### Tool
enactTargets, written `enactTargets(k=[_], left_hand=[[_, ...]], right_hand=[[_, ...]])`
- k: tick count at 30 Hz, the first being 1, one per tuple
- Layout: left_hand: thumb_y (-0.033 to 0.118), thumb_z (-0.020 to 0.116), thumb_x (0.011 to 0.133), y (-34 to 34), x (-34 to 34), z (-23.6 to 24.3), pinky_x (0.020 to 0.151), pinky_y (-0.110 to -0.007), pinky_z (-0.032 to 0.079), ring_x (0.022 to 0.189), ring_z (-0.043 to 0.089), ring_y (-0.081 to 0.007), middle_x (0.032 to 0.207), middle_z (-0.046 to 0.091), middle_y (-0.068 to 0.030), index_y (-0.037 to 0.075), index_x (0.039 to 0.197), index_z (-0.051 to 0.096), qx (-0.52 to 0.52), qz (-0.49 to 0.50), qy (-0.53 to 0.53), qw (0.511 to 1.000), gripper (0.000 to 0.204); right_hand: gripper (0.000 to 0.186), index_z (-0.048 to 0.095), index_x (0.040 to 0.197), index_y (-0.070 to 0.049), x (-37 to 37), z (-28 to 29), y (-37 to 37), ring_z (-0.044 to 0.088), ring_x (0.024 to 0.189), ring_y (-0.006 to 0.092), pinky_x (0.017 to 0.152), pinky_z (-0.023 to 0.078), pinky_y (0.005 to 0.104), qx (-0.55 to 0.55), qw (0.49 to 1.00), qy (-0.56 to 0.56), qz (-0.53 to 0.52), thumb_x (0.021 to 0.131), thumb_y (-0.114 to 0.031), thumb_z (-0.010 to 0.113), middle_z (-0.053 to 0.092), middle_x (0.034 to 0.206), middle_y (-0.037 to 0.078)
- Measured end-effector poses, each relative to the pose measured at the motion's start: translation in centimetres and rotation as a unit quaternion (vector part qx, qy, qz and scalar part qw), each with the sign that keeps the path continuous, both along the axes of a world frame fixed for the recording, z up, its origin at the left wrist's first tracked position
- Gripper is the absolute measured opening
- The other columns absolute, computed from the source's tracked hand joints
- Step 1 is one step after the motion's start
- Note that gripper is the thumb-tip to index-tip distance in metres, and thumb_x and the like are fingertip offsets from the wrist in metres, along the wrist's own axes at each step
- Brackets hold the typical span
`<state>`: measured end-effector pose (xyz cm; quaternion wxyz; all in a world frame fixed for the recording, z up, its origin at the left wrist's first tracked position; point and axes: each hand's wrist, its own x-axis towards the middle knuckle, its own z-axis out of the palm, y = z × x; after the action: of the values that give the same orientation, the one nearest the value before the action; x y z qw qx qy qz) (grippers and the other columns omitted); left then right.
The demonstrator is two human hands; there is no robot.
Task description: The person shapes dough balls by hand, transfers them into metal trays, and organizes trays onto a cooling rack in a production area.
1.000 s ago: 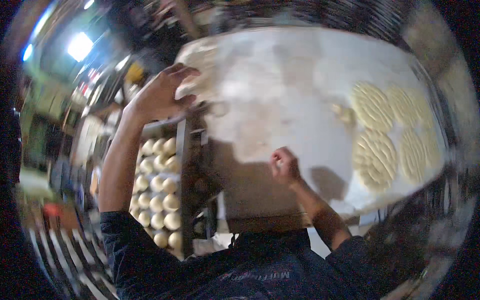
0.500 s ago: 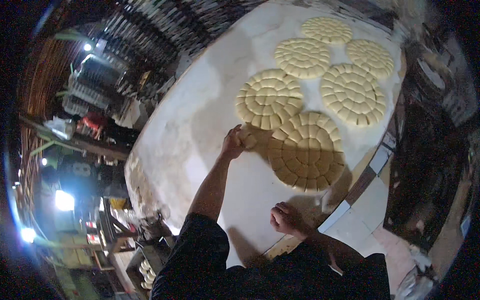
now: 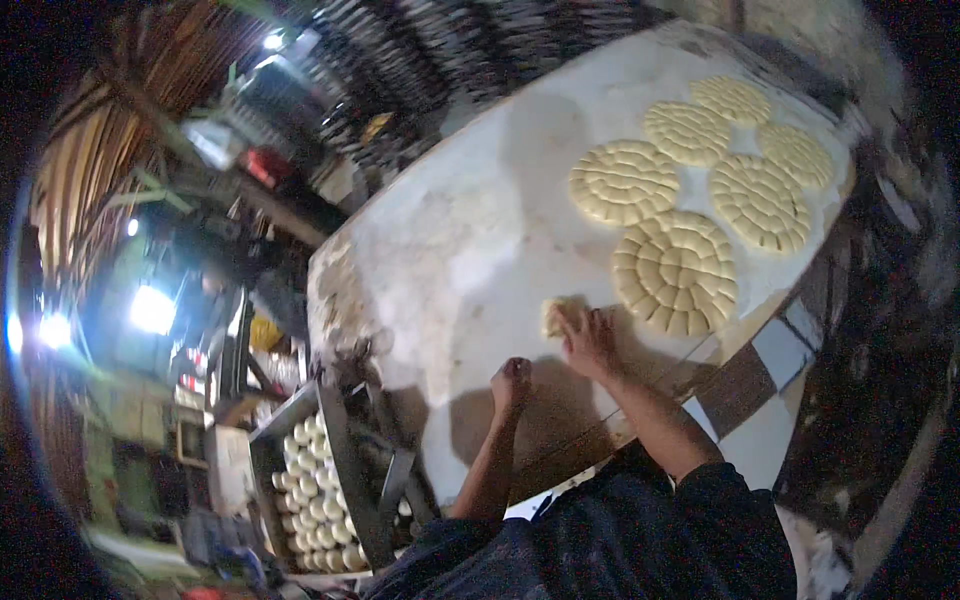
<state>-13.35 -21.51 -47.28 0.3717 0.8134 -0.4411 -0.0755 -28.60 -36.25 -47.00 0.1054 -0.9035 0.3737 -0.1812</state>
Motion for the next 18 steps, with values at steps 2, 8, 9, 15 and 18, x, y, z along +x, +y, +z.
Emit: enactTargets(k=[2, 8, 9, 15, 18], left_hand=[[0.025, 0.067, 0.095, 7.4, 2.8, -2.5, 0.071, -0.042, 0.053, 0.08, 0.069, -0.0306, 0.087, 0.07, -0.0179, 0.002, 0.098, 0.07, -0.065, 0.005, 0.132, 0.989, 0.023], [0.025, 0.07, 0.095, 17.3, -2.2, 3.2, 0.067, -0.033, 0.051, 0.077, 0.065, -0.0156, 0.081, 0.069, -0.0095, 0.002, 0.095, 0.07, -0.175, 0.106, 0.167, 0.964, 0.023], [0.023, 0.069, 0.095, 17.0, -3.1, 3.3, 0.066, -0.033, 0.051, 0.076, 0.065, -0.0152, 0.079, 0.068, -0.0079, 0.002, 0.095, 0.07, -0.15, 0.11, 0.214, 0.959, 0.021], [0.023, 0.068, 0.094, 16.9, -3.7, 0.9, 0.065, -0.034, 0.05, 0.073, 0.064, -0.0173, 0.073, 0.065, -0.0056, 0.003, 0.102, 0.068, -0.219, 0.13, 0.188, 0.949, 0.021], [0.025, 0.068, 0.095, 14.9, -0.8, 6.6, 0.081, -0.038, 0.051, 0.092, 0.065, -0.0221, 0.091, 0.068, -0.0116, 0.002, 0.114, 0.063, -0.337, 0.128, 0.307, 0.881, 0.031]], right_hand=[[0.067, 0.036, 0.154, -0.029, 1.7, 2.1, 1.5, 0.044, 0.124, 0.0435, 0.107, 0.037, 0.0587, -0.003, 1.0, 0.02, -0.005, 0.093, -0.039, 0.062, 0.046, 0.136, 0.023], [0.075, 0.04, 0.143, -0.004, 5.0, -0.8, 4.3, 0.045, 0.126, 0.0423, 0.11, 0.028, 0.0618, 0.256, 0.917, -0.197, -0.235, 0.086, -0.047, 0.064, 0.045, 0.134, 0.023], [0.075, 0.04, 0.143, -0.004, 4.7, -2.3, 3.8, 0.045, 0.126, 0.0423, 0.11, 0.028, 0.0618, 0.247, 0.918, -0.183, -0.251, 0.086, -0.047, 0.064, 0.045, 0.134, 0.023], [0.052, 0.052, 0.112, -0.003, 5.4, -2.6, 11.7, 0.055, 0.105, 0.0367, 0.091, 0.043, 0.0505, 0.099, 0.975, -0.19, -0.051, 0.079, -0.036, 0.074, 0.054, 0.108, 0.017], [0.031, 0.058, 0.097, -0.004, 3.3, -2.1, 15.5, 0.058, 0.094, 0.0355, 0.082, 0.047, 0.0455, 0.234, 0.945, -0.122, 0.194, 0.08, -0.023, 0.075, 0.056, 0.097, 0.013]])
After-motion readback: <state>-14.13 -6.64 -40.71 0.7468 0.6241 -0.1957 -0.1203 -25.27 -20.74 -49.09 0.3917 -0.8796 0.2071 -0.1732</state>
